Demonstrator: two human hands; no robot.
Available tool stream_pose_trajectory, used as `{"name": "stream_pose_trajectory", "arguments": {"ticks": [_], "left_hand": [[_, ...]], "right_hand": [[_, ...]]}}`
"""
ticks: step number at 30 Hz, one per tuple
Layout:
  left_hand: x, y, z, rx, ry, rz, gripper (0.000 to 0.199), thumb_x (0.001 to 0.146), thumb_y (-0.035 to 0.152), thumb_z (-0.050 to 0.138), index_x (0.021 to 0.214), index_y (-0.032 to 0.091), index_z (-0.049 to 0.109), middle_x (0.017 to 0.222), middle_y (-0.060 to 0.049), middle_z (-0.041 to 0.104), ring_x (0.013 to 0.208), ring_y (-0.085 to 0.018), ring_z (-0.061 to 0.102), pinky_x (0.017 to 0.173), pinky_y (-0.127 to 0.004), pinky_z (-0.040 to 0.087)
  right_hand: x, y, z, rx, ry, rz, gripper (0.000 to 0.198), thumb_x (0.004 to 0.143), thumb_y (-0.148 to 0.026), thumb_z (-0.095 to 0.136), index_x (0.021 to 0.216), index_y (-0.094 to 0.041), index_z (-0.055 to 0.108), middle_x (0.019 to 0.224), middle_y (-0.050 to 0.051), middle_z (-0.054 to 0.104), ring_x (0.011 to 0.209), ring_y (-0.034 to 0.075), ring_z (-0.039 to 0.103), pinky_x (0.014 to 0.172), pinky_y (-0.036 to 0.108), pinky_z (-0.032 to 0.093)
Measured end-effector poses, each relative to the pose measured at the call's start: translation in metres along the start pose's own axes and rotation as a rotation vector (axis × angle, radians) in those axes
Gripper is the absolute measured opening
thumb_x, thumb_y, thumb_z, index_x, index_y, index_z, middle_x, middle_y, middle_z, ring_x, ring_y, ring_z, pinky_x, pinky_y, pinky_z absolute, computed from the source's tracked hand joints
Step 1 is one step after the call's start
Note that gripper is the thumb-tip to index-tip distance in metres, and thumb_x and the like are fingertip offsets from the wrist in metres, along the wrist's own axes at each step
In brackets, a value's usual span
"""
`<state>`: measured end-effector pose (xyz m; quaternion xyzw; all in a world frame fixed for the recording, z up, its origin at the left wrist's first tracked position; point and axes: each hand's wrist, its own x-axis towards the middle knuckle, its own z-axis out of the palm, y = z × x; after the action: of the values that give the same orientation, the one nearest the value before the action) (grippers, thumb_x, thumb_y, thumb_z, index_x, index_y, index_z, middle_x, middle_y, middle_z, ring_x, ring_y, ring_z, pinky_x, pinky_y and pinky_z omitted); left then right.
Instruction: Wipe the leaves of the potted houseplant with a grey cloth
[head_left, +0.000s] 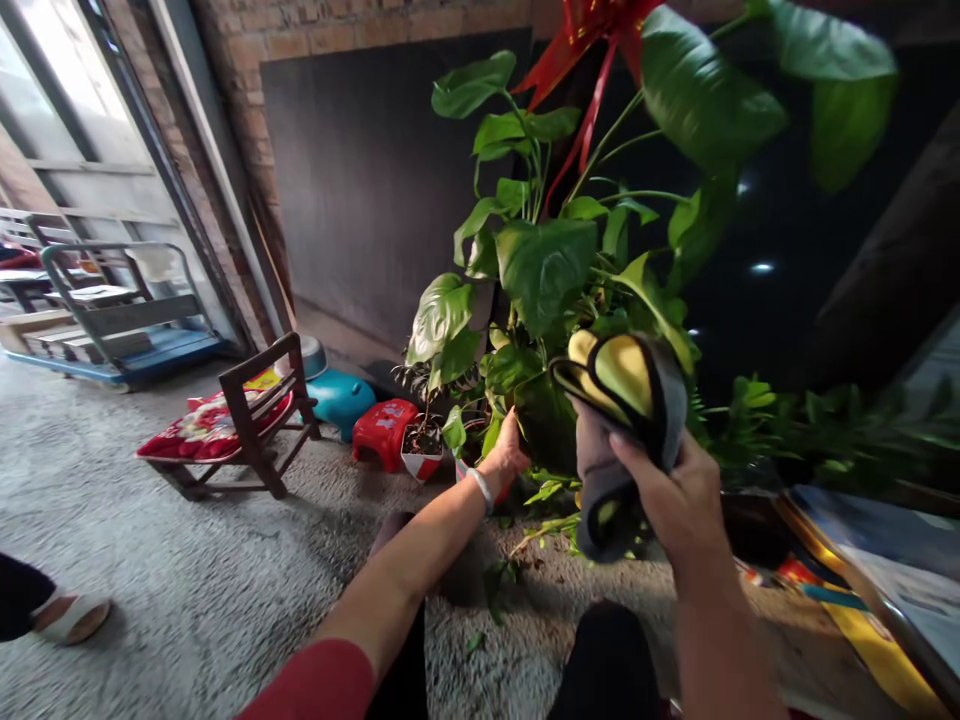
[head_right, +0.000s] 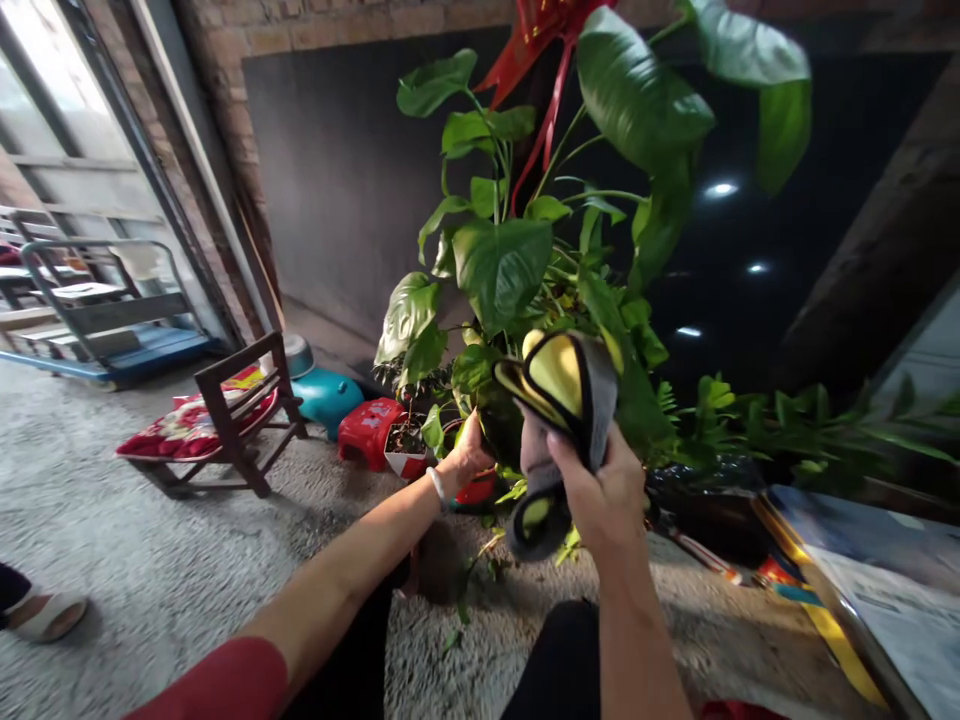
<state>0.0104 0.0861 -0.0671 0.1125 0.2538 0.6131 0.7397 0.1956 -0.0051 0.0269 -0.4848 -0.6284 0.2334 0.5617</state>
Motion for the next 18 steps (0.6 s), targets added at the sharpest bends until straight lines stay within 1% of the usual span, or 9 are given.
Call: {"name": "stream_pose_trajectory", "arguments": {"ticks": [2, 3, 6, 8, 11, 12, 14, 16, 18], "left_hand": [[-0.007, 0.000, 0.003, -0.067, -0.054, -0.016, 0.056, 0.096, 0.061, 0.063, 0.128, 0.017, 0.078, 0.115, -0.018, 0.086, 0.125, -0.038, 0.078, 0.120, -0.055, 0.056], [-0.012, 0.001, 0.003, -0.097, -0.068, -0.003, 0.058, 0.099, 0.062, 0.058, 0.129, 0.016, 0.077, 0.115, -0.018, 0.086, 0.125, -0.037, 0.079, 0.120, -0.055, 0.056], [-0.031, 0.012, -0.005, -0.136, -0.047, 0.051, 0.059, 0.104, 0.062, 0.054, 0.132, 0.015, 0.076, 0.111, -0.017, 0.086, 0.124, -0.036, 0.079, 0.118, -0.053, 0.057], [-0.045, 0.021, -0.013, -0.100, -0.003, 0.073, 0.061, 0.103, 0.067, 0.059, 0.132, 0.016, 0.076, 0.109, -0.016, 0.086, 0.123, -0.036, 0.080, 0.116, -0.050, 0.059], [-0.060, 0.032, -0.022, 0.012, 0.043, 0.105, 0.068, 0.096, 0.077, 0.066, 0.125, 0.017, 0.079, 0.106, -0.019, 0.085, 0.120, -0.039, 0.080, 0.109, -0.051, 0.063], [-0.063, 0.034, -0.022, 0.059, 0.053, 0.122, 0.068, 0.094, 0.078, 0.068, 0.122, 0.017, 0.080, 0.105, -0.019, 0.085, 0.119, -0.040, 0.080, 0.107, -0.052, 0.064], [-0.065, 0.036, -0.021, 0.151, 0.058, 0.147, 0.061, 0.093, 0.074, 0.071, 0.116, 0.019, 0.080, 0.102, -0.017, 0.085, 0.117, -0.040, 0.080, 0.104, -0.053, 0.065], [-0.061, 0.034, -0.019, 0.223, 0.048, 0.151, 0.044, 0.093, 0.061, 0.076, 0.108, 0.020, 0.080, 0.097, -0.015, 0.085, 0.115, -0.038, 0.081, 0.103, -0.051, 0.064], [-0.054, 0.030, -0.021, 0.271, 0.039, 0.144, 0.029, 0.092, 0.047, 0.079, 0.101, 0.019, 0.079, 0.093, -0.014, 0.084, 0.109, -0.035, 0.081, 0.101, -0.047, 0.064]], "right_hand": [[0.018, -0.002, 0.013, -0.110, 0.033, -0.027, 0.049, 0.083, -0.050, 0.072, 0.118, -0.016, 0.080, 0.109, 0.019, 0.087, 0.106, 0.039, 0.080, 0.096, 0.051, 0.062], [0.021, -0.001, 0.019, -0.197, -0.008, -0.005, 0.047, 0.086, -0.048, 0.069, 0.117, -0.015, 0.080, 0.109, 0.022, 0.086, 0.105, 0.040, 0.081, 0.095, 0.051, 0.062], [-0.003, 0.012, 0.032, -0.475, -0.257, 0.061, 0.041, 0.091, -0.043, 0.063, 0.110, -0.012, 0.081, 0.104, 0.029, 0.085, 0.102, 0.043, 0.082, 0.092, 0.052, 0.062], [-0.033, 0.025, 0.028, -0.498, -0.403, 0.017, 0.045, 0.092, -0.042, 0.059, 0.116, -0.011, 0.080, 0.114, 0.030, 0.085, 0.107, 0.043, 0.083, 0.096, 0.052, 0.062], [-0.059, 0.030, 0.007, -0.356, -0.512, -0.023, 0.047, 0.090, -0.044, 0.056, 0.123, -0.018, 0.079, 0.118, 0.021, 0.087, 0.108, 0.039, 0.083, 0.096, 0.050, 0.063], [-0.057, 0.026, -0.001, -0.305, -0.490, -0.030, 0.047, 0.088, -0.044, 0.057, 0.123, -0.020, 0.079, 0.116, 0.017, 0.088, 0.106, 0.037, 0.083, 0.094, 0.049, 0.064], [-0.039, 0.010, -0.012, -0.228, -0.331, -0.068, 0.049, 0.086, -0.046, 0.060, 0.126, -0.024, 0.078, 0.117, 0.013, 0.088, 0.106, 0.035, 0.083, 0.095, 0.048, 0.064], [-0.012, -0.007, -0.011, -0.209, -0.138, -0.120, 0.053, 0.087, -0.051, 0.063, 0.129, -0.023, 0.076, 0.121, 0.015, 0.087, 0.112, 0.036, 0.081, 0.098, 0.048, 0.063], [0.005, -0.014, 0.003, -0.270, -0.094, -0.102, 0.052, 0.090, -0.054, 0.061, 0.126, -0.019, 0.077, 0.120, 0.021, 0.085, 0.112, 0.040, 0.080, 0.098, 0.051, 0.062]]}}
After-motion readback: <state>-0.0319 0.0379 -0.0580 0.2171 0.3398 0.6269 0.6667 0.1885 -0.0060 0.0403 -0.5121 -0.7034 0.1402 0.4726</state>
